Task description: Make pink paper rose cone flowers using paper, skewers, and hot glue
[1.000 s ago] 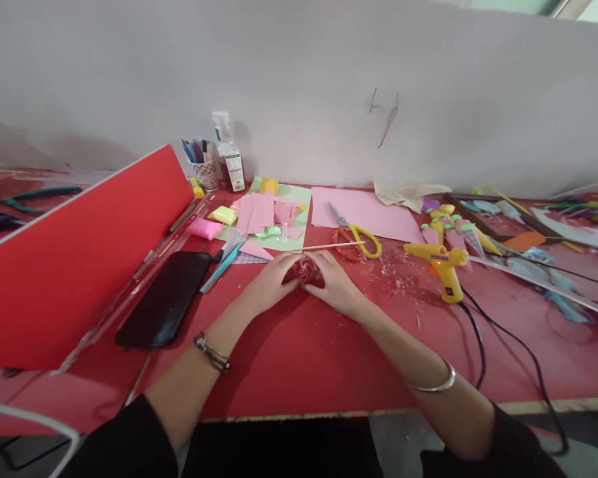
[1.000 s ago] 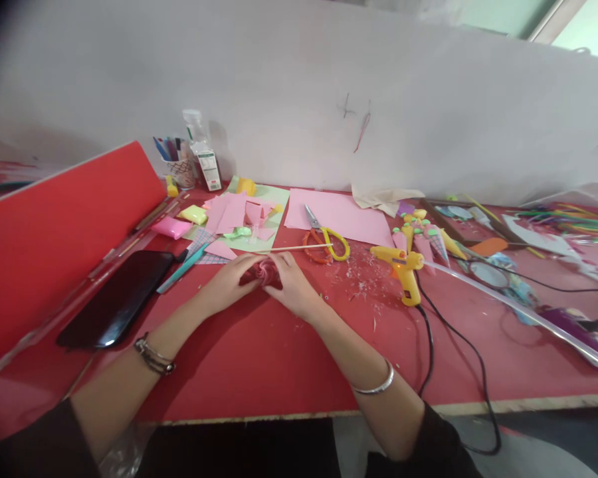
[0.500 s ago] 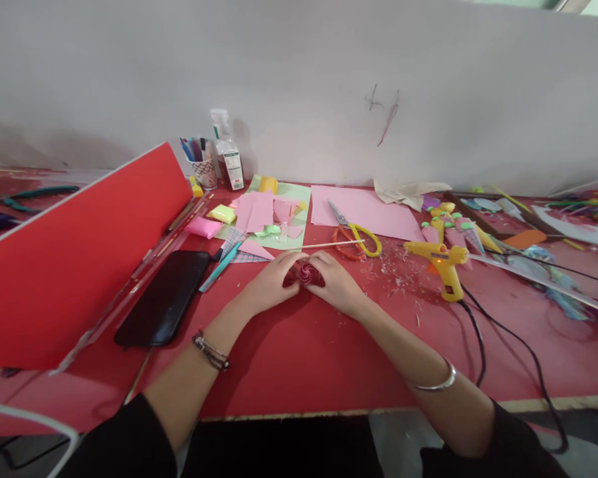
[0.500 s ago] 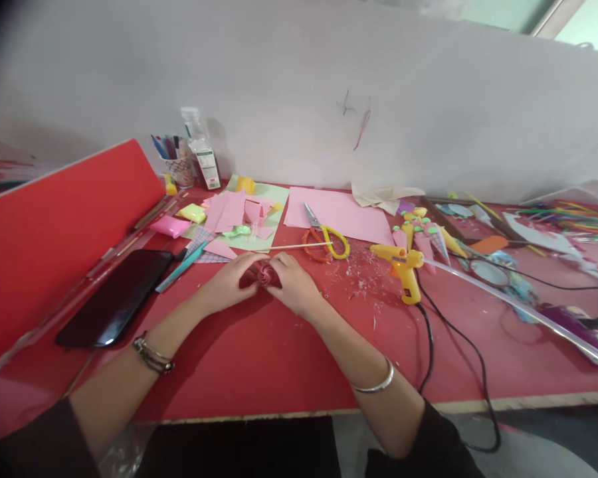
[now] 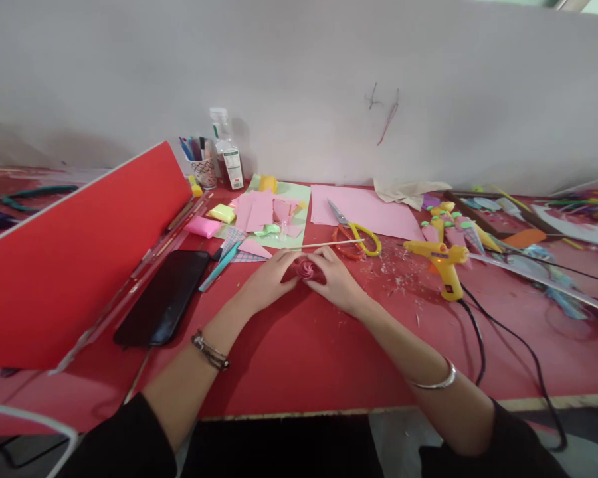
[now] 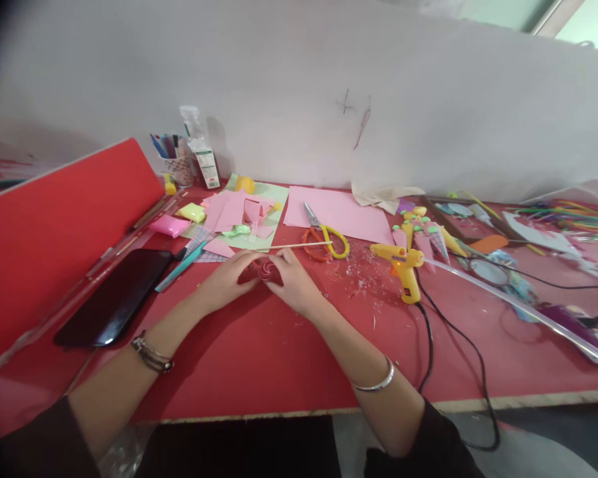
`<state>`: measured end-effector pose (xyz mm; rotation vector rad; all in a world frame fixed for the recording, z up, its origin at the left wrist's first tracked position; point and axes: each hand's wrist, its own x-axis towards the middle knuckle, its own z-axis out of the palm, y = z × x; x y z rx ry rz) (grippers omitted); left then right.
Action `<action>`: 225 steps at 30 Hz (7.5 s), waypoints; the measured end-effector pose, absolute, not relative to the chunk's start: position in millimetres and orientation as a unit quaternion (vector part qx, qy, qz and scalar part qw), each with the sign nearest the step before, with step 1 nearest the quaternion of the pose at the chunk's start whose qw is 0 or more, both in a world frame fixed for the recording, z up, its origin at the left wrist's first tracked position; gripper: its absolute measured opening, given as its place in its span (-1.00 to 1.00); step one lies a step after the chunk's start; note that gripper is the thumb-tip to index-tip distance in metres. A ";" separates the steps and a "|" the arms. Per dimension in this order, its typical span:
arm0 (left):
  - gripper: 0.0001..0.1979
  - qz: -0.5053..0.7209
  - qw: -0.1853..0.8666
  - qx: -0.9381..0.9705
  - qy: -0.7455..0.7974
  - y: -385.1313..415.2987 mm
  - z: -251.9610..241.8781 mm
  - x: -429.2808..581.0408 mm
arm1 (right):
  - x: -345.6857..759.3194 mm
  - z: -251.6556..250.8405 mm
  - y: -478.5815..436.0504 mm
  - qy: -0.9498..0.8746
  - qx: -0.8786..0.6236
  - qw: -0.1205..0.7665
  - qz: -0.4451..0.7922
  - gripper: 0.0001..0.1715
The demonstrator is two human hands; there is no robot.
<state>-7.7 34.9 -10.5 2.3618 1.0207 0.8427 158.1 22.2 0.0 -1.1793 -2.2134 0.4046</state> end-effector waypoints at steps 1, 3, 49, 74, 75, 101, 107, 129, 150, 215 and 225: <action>-0.66 0.306 0.219 0.850 0.369 35.1 -10.6 -7.6 | 158.1 -0.2 22.4 -0.832 -0.441 0.299 0.156 -0.67; -0.66 0.307 0.224 0.849 0.368 35.3 -10.8 -7.5 | 158.3 -0.3 22.7 -0.831 -0.438 0.300 0.164 -0.65; -0.61 0.317 0.212 0.844 0.377 35.7 -15.1 -4.7 | 159.6 -1.7 24.0 -0.851 -0.417 0.270 0.172 -0.72; -0.65 0.323 0.161 0.864 0.351 37.1 -15.8 -6.5 | 159.7 1.8 23.2 -0.855 -0.417 0.269 0.152 -0.79; -0.65 0.327 0.158 0.864 0.348 36.9 -15.4 -6.3 | 159.8 2.2 23.1 -0.855 -0.417 0.270 0.149 -0.79; -0.56 0.326 0.161 0.855 0.371 33.9 -11.5 -6.8 | 158.8 5.6 19.6 -0.855 -0.404 0.290 0.148 -0.81; -0.57 0.335 0.154 0.856 0.362 34.5 -12.5 -6.7 | 158.4 5.6 19.7 -0.856 -0.404 0.290 0.143 -0.84; -0.55 0.369 0.147 0.838 0.374 32.8 -7.6 -5.9 | 158.6 8.8 17.5 -0.832 -0.430 0.334 0.108 -0.72; -0.64 0.370 0.155 0.838 0.370 32.9 -6.9 -4.6 | 157.6 4.4 19.2 -0.837 -0.411 0.348 0.095 -0.69; -0.64 0.145 -0.059 0.709 0.688 39.9 11.3 -28.2 | 154.3 9.2 13.8 -0.788 -0.539 0.235 0.184 -0.59; -0.87 0.159 0.007 0.693 0.703 51.6 15.4 -23.4 | 152.6 9.8 13.7 -0.772 -0.545 0.281 0.167 -0.73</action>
